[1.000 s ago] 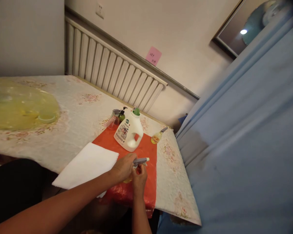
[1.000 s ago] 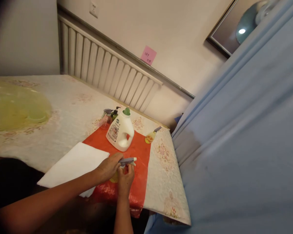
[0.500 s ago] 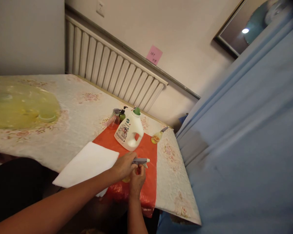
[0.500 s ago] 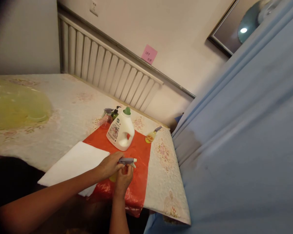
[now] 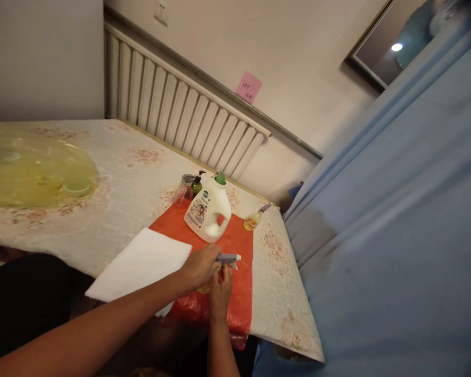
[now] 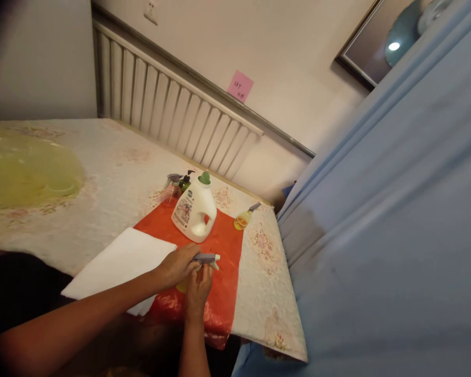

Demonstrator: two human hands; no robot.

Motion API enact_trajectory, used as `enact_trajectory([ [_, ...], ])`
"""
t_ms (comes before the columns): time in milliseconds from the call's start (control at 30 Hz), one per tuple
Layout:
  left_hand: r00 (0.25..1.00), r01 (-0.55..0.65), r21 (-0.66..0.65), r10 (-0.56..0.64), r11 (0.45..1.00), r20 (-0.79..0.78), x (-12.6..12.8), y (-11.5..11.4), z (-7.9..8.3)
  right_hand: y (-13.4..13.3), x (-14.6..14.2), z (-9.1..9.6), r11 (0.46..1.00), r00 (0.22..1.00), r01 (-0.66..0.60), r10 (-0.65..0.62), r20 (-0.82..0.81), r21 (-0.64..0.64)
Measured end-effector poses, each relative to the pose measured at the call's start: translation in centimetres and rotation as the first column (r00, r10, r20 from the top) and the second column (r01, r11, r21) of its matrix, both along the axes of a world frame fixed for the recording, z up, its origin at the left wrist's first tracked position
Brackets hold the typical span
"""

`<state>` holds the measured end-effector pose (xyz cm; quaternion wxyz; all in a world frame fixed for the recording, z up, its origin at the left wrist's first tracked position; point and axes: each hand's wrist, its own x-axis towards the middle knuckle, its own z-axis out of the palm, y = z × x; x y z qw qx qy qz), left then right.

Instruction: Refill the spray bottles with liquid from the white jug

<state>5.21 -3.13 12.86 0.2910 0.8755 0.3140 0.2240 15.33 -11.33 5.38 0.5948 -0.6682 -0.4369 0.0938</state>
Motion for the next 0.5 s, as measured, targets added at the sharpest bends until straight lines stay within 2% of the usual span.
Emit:
enact_trajectory([
  [233,0.994,0.007,-0.063,0.0,0.998,0.106,-0.1,0.1,-0.7,-0.1,0.0,0.3,0.999,0.999,-0.035,0.035,-0.023,-0.022],
  [400,0.944,0.063,-0.17,-0.003,0.983,0.331,-1.3,0.1,-3.3,0.1,0.0,0.0,0.999,0.999,-0.013,0.011,-0.038,-0.047],
  [500,0.936,0.136,-0.214,-0.054,0.967,0.347,-1.9,0.2,-4.8,0.2,0.0,-0.2,0.999,1.0,-0.001,0.0,-0.027,-0.037],
])
